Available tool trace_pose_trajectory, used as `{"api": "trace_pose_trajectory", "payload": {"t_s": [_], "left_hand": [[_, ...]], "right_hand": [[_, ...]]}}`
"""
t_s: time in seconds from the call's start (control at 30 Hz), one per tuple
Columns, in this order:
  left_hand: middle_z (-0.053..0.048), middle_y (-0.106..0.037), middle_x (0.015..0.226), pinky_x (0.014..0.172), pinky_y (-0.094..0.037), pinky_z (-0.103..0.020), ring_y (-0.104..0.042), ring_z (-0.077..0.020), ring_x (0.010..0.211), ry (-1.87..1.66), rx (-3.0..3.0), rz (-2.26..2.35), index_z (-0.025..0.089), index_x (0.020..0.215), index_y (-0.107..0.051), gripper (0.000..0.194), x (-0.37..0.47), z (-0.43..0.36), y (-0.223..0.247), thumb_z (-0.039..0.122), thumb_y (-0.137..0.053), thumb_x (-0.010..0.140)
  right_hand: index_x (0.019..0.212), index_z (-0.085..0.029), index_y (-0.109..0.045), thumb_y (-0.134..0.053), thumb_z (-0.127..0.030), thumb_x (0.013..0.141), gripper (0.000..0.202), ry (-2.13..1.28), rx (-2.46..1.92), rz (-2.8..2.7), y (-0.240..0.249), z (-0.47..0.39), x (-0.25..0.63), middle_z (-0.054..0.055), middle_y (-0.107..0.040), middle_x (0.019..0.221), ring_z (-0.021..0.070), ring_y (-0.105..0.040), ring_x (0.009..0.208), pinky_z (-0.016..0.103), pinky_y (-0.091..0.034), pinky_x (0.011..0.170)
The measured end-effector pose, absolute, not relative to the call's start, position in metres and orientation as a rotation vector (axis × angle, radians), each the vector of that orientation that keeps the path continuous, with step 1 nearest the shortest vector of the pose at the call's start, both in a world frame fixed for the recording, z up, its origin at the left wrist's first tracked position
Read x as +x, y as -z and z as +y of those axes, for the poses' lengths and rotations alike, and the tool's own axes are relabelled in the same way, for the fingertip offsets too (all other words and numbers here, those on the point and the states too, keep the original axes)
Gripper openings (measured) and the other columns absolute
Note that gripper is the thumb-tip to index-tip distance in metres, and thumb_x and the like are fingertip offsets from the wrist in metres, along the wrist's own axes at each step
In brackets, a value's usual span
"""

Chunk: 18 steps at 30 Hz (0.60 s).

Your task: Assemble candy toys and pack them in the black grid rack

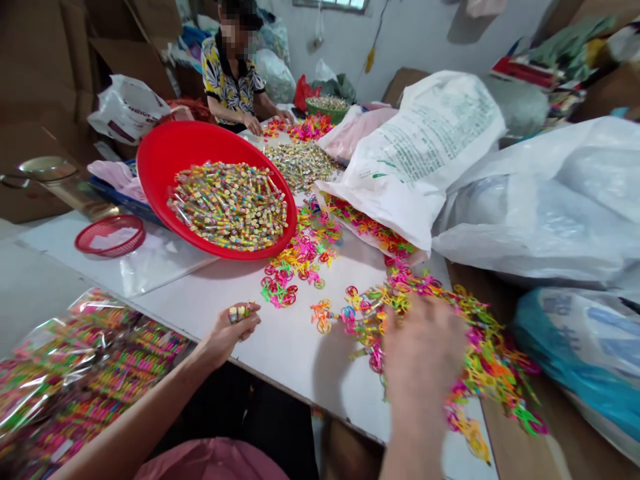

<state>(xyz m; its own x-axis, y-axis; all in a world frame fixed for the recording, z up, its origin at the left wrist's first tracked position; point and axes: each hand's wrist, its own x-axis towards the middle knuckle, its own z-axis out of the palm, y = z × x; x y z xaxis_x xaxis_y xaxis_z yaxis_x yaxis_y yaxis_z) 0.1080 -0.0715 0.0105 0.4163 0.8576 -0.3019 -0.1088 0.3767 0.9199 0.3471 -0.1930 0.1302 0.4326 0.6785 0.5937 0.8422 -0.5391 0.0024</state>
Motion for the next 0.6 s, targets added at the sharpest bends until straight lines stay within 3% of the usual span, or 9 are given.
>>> {"api": "trace_pose_trajectory", "payload": {"t_s": [0.1,0.17,0.33,0.5,0.6], "left_hand": [[-0.001,-0.059,0.067,0.042,-0.025,-0.017,-0.043,-0.0050,0.049,-0.733,0.913,0.872,0.011,0.099,-0.057,0.041,0.104,-0.071,-0.012,0.037,-0.069,0.070],[-0.001,-0.058,0.066,0.041,-0.024,-0.017,-0.042,-0.0043,0.048,-0.758,0.873,0.886,0.011,0.097,-0.057,0.041,0.101,-0.069,-0.016,0.040,-0.068,0.071],[0.000,-0.058,0.066,0.041,-0.025,-0.016,-0.044,-0.0050,0.048,-0.830,0.844,0.970,0.012,0.090,-0.057,0.040,0.106,-0.057,-0.013,0.045,-0.068,0.070],[0.001,-0.056,0.065,0.046,-0.033,-0.018,-0.045,-0.0066,0.051,-0.803,1.001,0.879,0.014,0.082,-0.057,0.032,0.140,-0.074,-0.008,0.046,-0.060,0.076],[0.003,-0.051,0.062,0.048,-0.034,-0.018,-0.042,-0.0066,0.052,-0.761,1.062,0.887,0.015,0.084,-0.058,0.031,0.143,-0.080,-0.015,0.044,-0.062,0.075]], "right_hand": [[0.105,-0.018,-0.061,-0.051,-0.013,0.077,0.030,0.327,-2.204,-1.750,-0.082,-0.138,0.299,0.015,-0.059,0.106,0.0269,-0.052,0.091,0.038,-0.041,0.076],[0.103,-0.020,-0.060,-0.047,-0.009,0.078,0.030,0.078,-2.131,-1.807,-0.048,-0.109,0.270,0.012,-0.059,0.107,0.0244,-0.053,0.089,0.036,-0.041,0.074],[0.095,-0.017,-0.059,-0.040,-0.017,0.087,0.020,-0.147,-1.926,-1.610,-0.014,-0.105,0.266,0.008,-0.058,0.098,0.0204,-0.052,0.093,0.032,-0.042,0.081],[0.088,-0.018,-0.058,-0.044,-0.021,0.086,0.015,-0.292,-1.881,-1.419,-0.023,-0.130,0.261,0.006,-0.060,0.083,0.0161,-0.055,0.074,0.027,-0.045,0.068],[0.088,-0.018,-0.059,-0.045,-0.023,0.087,0.016,-0.277,-1.873,-1.364,-0.029,-0.134,0.242,0.006,-0.060,0.082,0.0166,-0.056,0.073,0.029,-0.046,0.069]]}}
